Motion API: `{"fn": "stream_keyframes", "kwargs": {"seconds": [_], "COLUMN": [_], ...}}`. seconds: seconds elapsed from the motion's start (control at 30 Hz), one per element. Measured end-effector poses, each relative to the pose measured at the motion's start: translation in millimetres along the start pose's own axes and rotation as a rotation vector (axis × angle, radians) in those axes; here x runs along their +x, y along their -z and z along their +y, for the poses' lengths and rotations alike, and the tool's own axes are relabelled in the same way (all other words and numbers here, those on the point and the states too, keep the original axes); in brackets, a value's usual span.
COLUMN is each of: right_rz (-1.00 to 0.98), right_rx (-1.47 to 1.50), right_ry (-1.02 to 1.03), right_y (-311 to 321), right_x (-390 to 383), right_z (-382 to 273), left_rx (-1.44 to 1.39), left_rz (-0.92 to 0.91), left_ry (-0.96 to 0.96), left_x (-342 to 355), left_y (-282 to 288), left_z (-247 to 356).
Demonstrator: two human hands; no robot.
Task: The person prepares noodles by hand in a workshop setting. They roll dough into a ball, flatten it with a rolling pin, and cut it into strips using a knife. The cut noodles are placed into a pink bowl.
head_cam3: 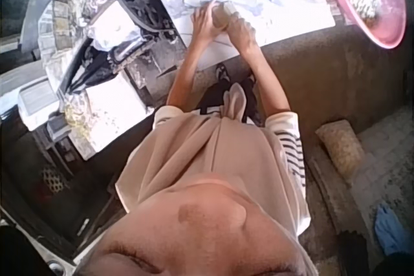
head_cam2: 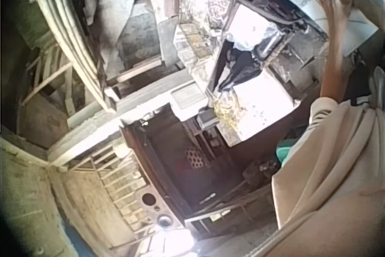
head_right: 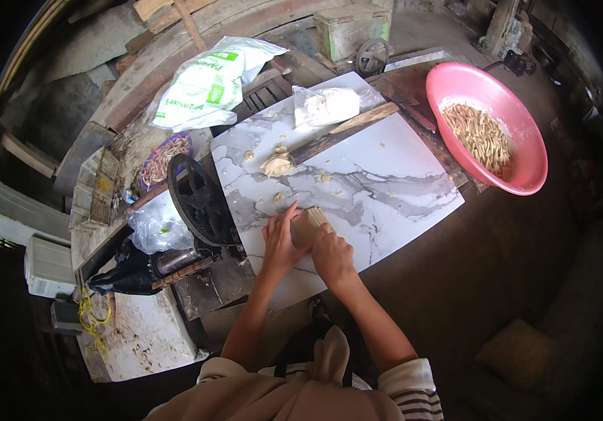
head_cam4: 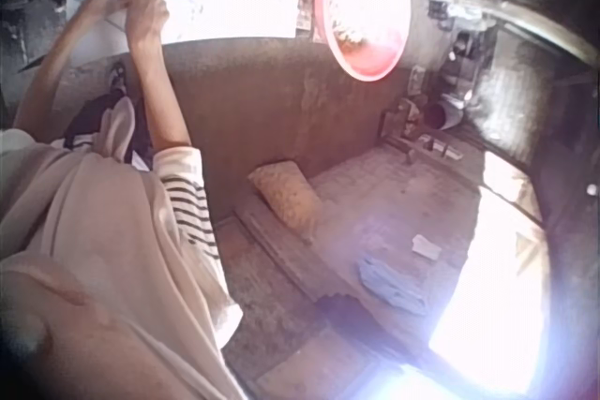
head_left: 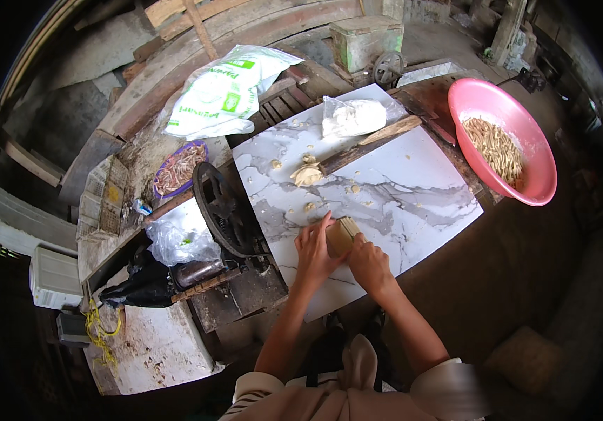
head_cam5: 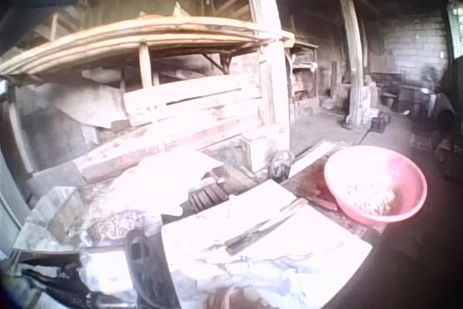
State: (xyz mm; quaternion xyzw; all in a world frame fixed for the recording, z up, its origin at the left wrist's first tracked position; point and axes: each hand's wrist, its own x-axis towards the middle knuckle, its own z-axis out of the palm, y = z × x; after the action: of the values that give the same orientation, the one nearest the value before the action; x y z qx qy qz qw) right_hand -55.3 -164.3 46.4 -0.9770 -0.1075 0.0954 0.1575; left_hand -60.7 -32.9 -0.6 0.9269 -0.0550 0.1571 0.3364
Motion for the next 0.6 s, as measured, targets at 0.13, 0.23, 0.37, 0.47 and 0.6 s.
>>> {"fn": "stream_keyframes", "kwargs": {"seconds": [0.13,0.23,0.37,0.47,0.6], "right_rz": [-0.065,-0.086,-0.138,-0.066,-0.076], "right_rx": [0.099,0.131,0.012,0.129,0.085], "right_ry": [-0.032,-0.056,-0.086,-0.045,-0.068], "right_y": [0,-5,0,-8,-7], "right_x": [6,14,15,7,-3], "right_z": [-1,-1,-12,1,6], "left_rx": [-0.008,-0.032,0.003,-0.004,0.003], "left_rz": [0.004,-0.004,-0.007,0.001,-0.001], "left_ry": [0.041,0.046,0.040,0.036,0.048], "left_x": [1,3,1,0,0], "left_y": [-5,-6,-5,-5,-4], "left_z": [1,4,1,3,4]}}
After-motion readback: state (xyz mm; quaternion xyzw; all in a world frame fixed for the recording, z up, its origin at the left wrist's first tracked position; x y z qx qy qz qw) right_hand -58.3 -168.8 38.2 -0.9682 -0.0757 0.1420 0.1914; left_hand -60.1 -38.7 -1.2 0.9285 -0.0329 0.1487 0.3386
